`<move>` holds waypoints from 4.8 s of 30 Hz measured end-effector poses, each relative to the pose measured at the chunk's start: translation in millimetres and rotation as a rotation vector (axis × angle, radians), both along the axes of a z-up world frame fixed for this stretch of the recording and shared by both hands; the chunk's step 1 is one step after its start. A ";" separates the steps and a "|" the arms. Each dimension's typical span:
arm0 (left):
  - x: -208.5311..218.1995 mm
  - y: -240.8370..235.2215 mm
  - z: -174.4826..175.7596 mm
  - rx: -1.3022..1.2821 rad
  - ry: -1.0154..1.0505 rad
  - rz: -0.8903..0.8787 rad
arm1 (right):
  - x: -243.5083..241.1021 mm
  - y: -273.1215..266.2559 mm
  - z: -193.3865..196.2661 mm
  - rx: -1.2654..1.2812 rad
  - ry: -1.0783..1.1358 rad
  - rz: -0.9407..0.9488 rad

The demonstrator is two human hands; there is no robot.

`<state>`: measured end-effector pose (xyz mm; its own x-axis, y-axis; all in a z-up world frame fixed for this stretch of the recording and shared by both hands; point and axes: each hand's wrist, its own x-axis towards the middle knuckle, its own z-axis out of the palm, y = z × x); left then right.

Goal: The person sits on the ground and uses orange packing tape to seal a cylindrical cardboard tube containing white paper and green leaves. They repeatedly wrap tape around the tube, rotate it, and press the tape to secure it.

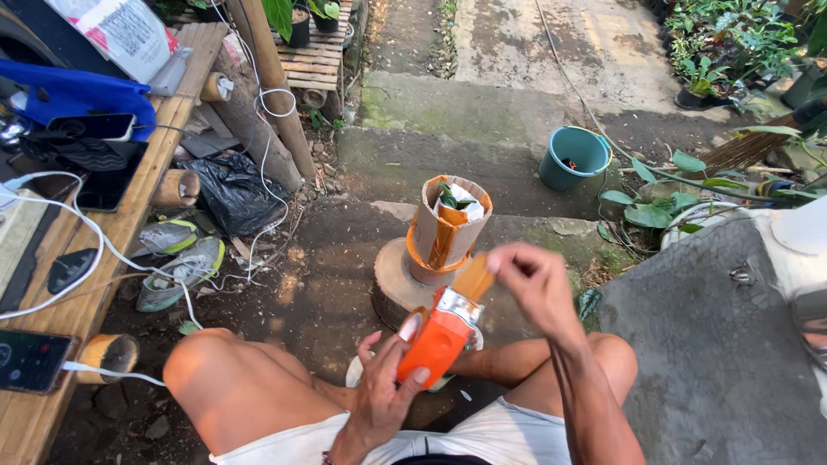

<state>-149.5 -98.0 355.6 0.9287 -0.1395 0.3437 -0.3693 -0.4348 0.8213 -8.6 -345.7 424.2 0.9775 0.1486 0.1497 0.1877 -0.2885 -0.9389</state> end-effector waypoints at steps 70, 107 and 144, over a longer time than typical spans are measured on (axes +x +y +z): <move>88.0 -26.8 -197.8 -0.117 0.453 0.239 | 97.7 57.3 -195.6 -0.130 -0.183 -0.190; 93.9 13.9 -207.2 -0.036 0.867 0.623 | 83.4 56.9 -286.8 -0.162 -0.121 -0.211; 266.4 -60.3 -184.9 -0.467 0.402 0.149 | 116.8 57.4 -334.9 0.623 -0.014 -0.694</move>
